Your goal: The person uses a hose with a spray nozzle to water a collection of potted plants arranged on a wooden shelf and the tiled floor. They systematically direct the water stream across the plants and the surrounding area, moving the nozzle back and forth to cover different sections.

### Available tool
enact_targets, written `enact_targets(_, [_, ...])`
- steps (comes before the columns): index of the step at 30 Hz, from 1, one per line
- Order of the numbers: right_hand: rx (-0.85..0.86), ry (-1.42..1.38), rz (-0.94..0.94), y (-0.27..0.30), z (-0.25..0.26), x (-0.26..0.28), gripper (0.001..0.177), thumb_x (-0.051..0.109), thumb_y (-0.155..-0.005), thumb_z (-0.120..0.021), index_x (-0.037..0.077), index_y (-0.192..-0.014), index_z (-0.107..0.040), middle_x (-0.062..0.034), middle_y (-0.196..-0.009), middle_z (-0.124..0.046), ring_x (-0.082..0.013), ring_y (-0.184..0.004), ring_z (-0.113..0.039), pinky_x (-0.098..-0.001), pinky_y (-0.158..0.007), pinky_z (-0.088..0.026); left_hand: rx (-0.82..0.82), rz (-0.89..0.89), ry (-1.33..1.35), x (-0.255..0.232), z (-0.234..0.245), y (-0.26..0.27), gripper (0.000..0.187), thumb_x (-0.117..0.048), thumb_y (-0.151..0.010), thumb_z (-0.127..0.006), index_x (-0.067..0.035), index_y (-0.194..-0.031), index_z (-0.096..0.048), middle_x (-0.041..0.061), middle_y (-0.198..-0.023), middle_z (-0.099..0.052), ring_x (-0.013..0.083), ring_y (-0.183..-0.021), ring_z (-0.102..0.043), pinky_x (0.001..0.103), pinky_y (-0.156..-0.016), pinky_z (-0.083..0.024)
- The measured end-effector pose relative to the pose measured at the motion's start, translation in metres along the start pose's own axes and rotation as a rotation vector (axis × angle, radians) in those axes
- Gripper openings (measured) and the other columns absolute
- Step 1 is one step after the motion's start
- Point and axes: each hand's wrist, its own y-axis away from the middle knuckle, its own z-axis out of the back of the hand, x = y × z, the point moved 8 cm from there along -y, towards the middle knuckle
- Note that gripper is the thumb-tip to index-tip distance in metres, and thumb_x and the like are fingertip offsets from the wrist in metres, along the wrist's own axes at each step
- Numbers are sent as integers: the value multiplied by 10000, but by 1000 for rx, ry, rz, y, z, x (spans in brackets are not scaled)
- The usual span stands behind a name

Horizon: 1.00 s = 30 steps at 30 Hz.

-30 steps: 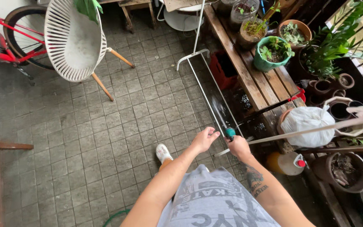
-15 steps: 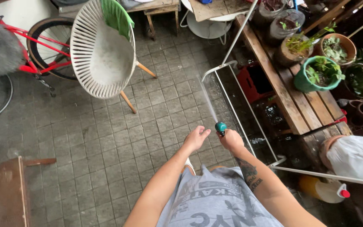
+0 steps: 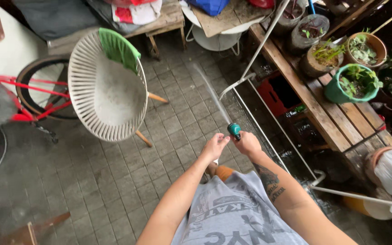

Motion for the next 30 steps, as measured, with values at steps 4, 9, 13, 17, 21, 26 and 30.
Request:
enact_targets(4, [21, 2, -9, -76, 0, 22, 448, 478, -923, -657, 38, -889, -734, -259, -859, -727, -447, -859, -711, -536, -786, -564, -40, -20, -42, -19, 49, -65, 718, -611, -929, -608, -24, -1342, -592, 215, -1281, -694, 301, -1146, -707, 397, -974, -540])
enact_targets(9, [52, -39, -41, -135, 12, 60, 448, 493, -891, -674, 49, -898, -739, -250, -851, -727, -446, -857, -703, -545, -774, -552, -65, -25, -17, -32, 101, -131, 719, -603, -930, -594, -29, -1362, -559, 206, -1264, -697, 296, -1133, -718, 402, -958, -548])
enact_targets(13, [44, -38, -16, -176, 27, 107, 461, 499, -902, -667, 42, -887, -733, -240, -849, -734, -441, -848, -710, -539, -772, -560, -146, -69, -33, -51, 134, -175, 711, -595, -945, -596, -31, -1376, -554, 213, -1281, -694, 337, -1166, -693, 417, -966, -540])
enact_targets(17, [50, 10, 93, -209, 30, 154, 391, 439, -891, -674, 58, -857, -755, -248, -847, -732, -444, -845, -709, -535, -786, -562, -253, -57, -58, -66, 169, -199, 683, -578, -937, -609, -62, -1381, -551, 194, -1352, -654, 371, -1220, -637, 445, -982, -492])
enact_targets(21, [13, -4, 54, -230, 26, 190, 386, 435, -878, -687, 53, -863, -738, -248, -855, -728, -446, -837, -712, -541, -778, -566, -384, -60, -38, -74, 215, -210, 672, -577, -921, -630, -68, -1355, -569, 196, -1337, -644, 369, -1182, -651, 452, -970, -507])
enact_targets(26, [-32, 7, -9, -239, 0, 234, 359, 409, -883, -678, 53, -885, -728, -251, -850, -726, -451, -834, -713, -549, -785, -561, -350, -27, 39, -49, 263, -232, 689, -590, -874, -631, -64, -1313, -556, 174, -1304, -627, 343, -1076, -696, 459, -902, -541])
enact_targets(30, [-23, 26, 7, -250, -35, 269, 362, 408, -874, -684, 49, -873, -728, -258, -858, -719, -461, -850, -696, -557, -784, -548, -246, 35, -103, 6, 288, -254, 741, -658, -882, -631, -13, -1245, -592, 233, -1221, -677, 389, -1118, -662, 472, -940, -519])
